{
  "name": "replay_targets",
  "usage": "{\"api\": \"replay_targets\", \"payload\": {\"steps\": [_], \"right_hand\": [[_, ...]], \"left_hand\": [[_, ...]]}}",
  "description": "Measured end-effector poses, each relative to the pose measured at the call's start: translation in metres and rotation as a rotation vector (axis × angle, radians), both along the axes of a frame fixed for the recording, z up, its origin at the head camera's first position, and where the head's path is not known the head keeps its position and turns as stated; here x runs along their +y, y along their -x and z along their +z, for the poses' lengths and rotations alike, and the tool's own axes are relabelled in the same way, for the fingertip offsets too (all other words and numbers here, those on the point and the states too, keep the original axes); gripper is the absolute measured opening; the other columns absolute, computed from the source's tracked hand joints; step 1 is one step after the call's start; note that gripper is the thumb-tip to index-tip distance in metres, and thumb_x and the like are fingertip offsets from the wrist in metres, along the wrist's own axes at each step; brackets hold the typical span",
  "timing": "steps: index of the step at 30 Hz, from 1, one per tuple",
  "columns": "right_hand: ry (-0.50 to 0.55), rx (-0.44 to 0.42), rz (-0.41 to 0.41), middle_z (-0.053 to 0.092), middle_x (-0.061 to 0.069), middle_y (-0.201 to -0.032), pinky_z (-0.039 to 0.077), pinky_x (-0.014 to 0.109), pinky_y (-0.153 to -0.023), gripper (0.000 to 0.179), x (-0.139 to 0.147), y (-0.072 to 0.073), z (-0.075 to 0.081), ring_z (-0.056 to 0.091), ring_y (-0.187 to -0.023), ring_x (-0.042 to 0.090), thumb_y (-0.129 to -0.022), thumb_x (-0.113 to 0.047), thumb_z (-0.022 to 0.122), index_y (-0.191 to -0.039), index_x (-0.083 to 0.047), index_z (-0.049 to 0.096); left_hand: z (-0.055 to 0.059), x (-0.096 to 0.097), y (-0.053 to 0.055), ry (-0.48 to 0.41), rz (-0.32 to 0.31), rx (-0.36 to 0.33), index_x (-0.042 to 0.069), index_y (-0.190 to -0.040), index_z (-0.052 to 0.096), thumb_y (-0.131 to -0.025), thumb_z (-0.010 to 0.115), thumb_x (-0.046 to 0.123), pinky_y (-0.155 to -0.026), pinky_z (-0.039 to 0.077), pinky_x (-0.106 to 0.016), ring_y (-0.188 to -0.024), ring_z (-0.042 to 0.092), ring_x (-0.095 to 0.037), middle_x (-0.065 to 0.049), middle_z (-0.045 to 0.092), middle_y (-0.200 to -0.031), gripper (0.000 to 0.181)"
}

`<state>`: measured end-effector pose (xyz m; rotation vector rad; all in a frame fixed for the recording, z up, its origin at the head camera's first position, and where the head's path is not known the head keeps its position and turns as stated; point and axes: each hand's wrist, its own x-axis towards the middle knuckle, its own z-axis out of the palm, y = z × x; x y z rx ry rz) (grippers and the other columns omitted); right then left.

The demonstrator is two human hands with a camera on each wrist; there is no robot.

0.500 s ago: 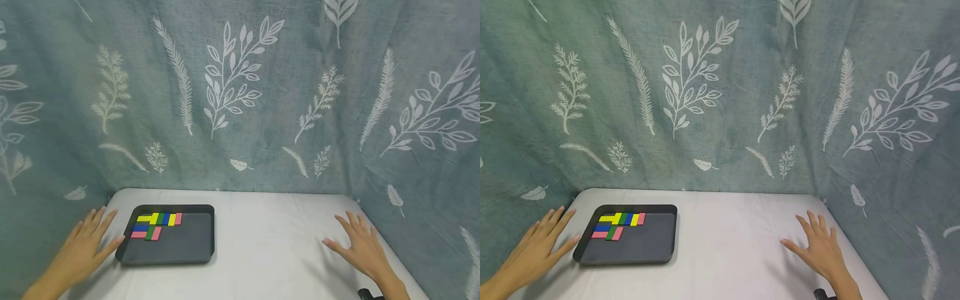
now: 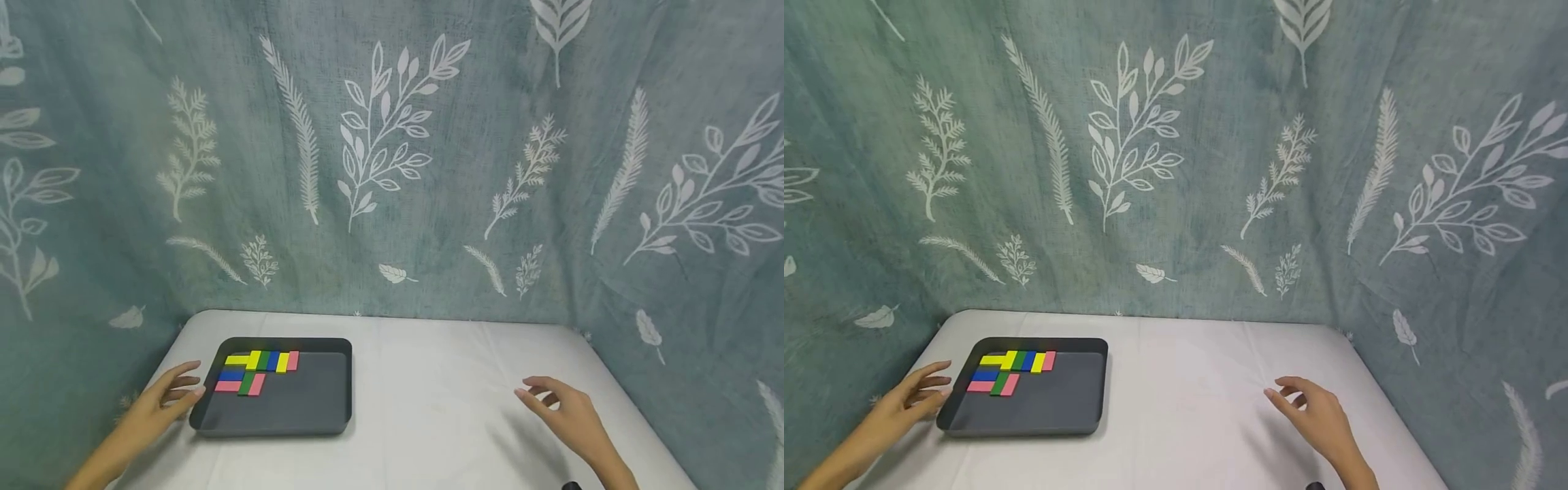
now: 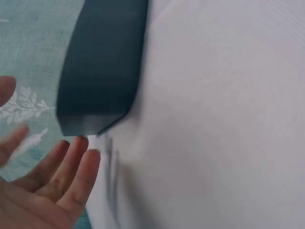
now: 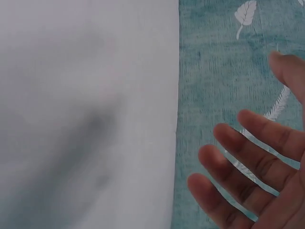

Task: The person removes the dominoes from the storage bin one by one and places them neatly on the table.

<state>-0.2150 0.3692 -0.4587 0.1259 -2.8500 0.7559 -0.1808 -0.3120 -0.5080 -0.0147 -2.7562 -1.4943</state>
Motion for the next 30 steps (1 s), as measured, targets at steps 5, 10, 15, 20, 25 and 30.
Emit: {"api": "replay_targets", "payload": {"steps": [5, 10, 15, 20, 25, 30], "right_hand": [[0.046, 0.0, 0.006, 0.074, -0.004, -0.097, 0.052, 0.032, -0.066, 0.049, -0.015, 0.004, -0.011, 0.065, -0.079, 0.011, -0.094, -0.056, 0.069, -0.12, -0.015, 0.074], [0.116, -0.061, 0.002, 0.073, -0.006, -0.094, 0.052, 0.032, -0.069, 0.047, -0.034, 0.012, -0.025, 0.064, -0.08, 0.012, -0.094, -0.056, 0.07, -0.119, -0.017, 0.075], [0.162, -0.065, 0.036, 0.071, -0.008, -0.09, 0.052, 0.03, -0.067, 0.039, -0.052, 0.021, -0.037, 0.063, -0.079, 0.012, -0.093, -0.055, 0.072, -0.114, -0.022, 0.076], [0.208, -0.069, 0.095, 0.07, -0.01, -0.088, 0.051, 0.029, -0.065, 0.041, -0.068, 0.025, -0.042, 0.063, -0.077, 0.012, -0.093, -0.055, 0.071, -0.115, -0.022, 0.076], [0.235, -0.089, 0.146, 0.069, -0.01, -0.086, 0.05, 0.03, -0.064, 0.04, -0.085, 0.028, -0.041, 0.064, -0.077, 0.013, -0.094, -0.053, 0.072, -0.115, -0.02, 0.076], [0.234, -0.073, 0.207, 0.07, -0.009, -0.086, 0.05, 0.03, -0.065, 0.038, -0.1, 0.036, -0.033, 0.065, -0.077, 0.014, -0.095, -0.052, 0.07, -0.116, -0.02, 0.076]], "left_hand": [[-0.012, 0.002, 0.005, -0.061, 0.005, -0.106, 0.014, -0.16, 0.032, -0.103, 0.062, 0.046, -0.081, 0.054, -0.04, -0.121, 0.06, -0.039, -0.031, 0.046, -0.146, 0.072], [-0.026, 0.002, 0.008, -0.063, 0.04, -0.165, 0.014, -0.16, 0.03, -0.097, 0.069, 0.05, -0.092, 0.052, -0.051, -0.125, 0.055, -0.042, -0.032, 0.043, -0.148, 0.083], [-0.032, 0.003, 0.015, -0.1, 0.06, -0.201, 0.014, -0.16, 0.03, -0.09, 0.076, 0.052, -0.089, 0.052, -0.044, -0.123, 0.054, -0.038, -0.031, 0.043, -0.149, 0.093], [-0.033, -0.002, 0.018, -0.113, 0.027, -0.229, 0.015, -0.161, 0.027, -0.091, 0.076, 0.05, -0.09, 0.05, -0.046, -0.123, 0.053, -0.037, -0.031, 0.041, -0.149, 0.092], [-0.034, -0.008, 0.013, -0.14, -0.025, -0.254, 0.016, -0.163, 0.026, -0.095, 0.073, 0.046, -0.089, 0.05, -0.044, -0.124, 0.051, -0.036, -0.028, 0.042, -0.15, 0.087], [-0.032, -0.011, 0.012, -0.142, -0.045, -0.252, 0.016, -0.163, 0.025, -0.097, 0.072, 0.044, -0.091, 0.05, -0.047, -0.127, 0.048, -0.039, -0.029, 0.04, -0.151, 0.086]]}}
